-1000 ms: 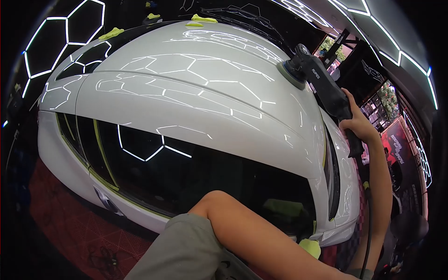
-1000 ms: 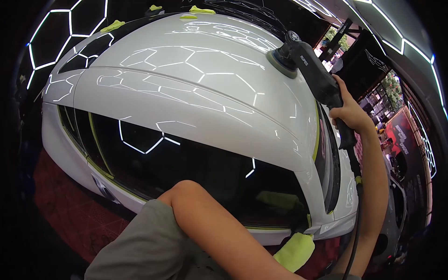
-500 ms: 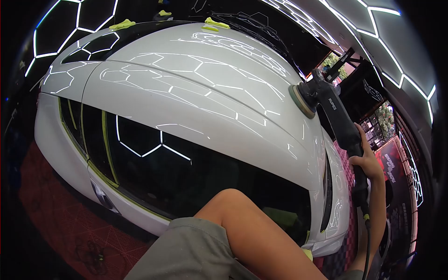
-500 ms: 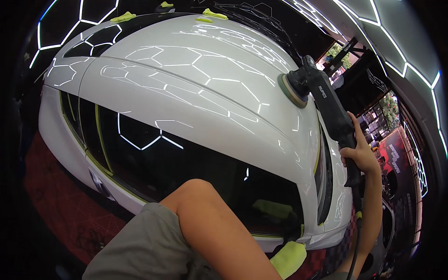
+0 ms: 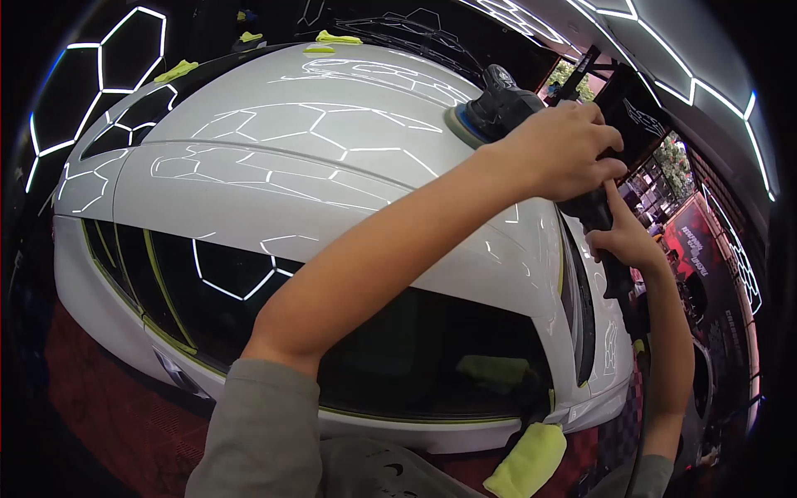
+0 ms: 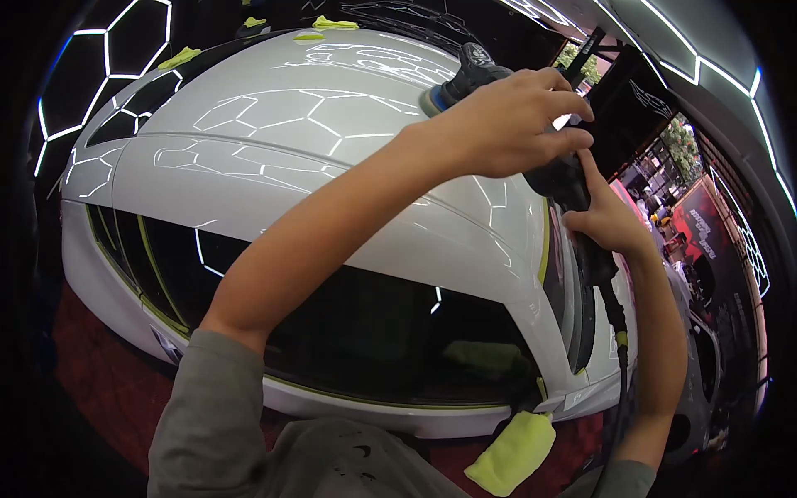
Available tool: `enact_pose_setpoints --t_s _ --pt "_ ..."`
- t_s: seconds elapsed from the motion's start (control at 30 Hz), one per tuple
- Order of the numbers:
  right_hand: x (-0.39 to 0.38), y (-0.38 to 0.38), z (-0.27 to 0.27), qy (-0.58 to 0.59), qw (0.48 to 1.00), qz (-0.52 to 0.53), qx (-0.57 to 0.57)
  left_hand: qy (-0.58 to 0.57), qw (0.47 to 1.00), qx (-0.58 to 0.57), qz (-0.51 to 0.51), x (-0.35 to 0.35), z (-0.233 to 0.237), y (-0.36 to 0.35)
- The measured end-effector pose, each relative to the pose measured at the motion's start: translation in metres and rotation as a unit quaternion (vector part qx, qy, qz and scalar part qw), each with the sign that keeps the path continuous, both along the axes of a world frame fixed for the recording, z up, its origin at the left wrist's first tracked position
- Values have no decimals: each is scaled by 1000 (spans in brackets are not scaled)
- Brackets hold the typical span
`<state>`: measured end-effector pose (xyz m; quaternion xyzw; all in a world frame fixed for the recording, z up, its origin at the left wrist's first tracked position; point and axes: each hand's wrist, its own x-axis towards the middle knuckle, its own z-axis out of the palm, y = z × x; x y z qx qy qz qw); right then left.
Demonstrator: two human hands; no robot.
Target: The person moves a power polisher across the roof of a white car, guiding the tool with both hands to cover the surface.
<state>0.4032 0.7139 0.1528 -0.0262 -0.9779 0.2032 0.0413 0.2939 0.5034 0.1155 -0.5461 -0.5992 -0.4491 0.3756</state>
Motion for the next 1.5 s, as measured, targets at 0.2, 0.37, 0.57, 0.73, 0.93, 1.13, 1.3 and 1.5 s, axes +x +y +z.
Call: enact_pose_setpoints --t_s 0.2,0.37,0.57,0.73,0.93,1.13,1.3,1.5 --pt "0 19 2 2 989 -6 -146 93 973 -209 21 -83 17 106" --pt "-9 72 -3 -9 991 -33 -132 12 968 -252 4 -97 5 185" --pt "-27 132 -24 26 985 -28 -170 -11 977 -212 19 -106 -8 258" --pt "-35 164 -37 32 980 -46 -192 -8 979 -203 10 -117 -17 302" --pt "-37 183 -39 19 976 -82 -202 22 976 -216 5 -122 -16 325" --pt "-41 188 -40 55 977 -59 -197 10 984 -172 -43 -125 -19 337" --pt "-24 195 -40 28 971 -95 -216 27 981 -185 -46 -114 -24 355" --pt "-22 183 -24 14 978 -93 -186 20 983 -181 -40 -113 -15 340"
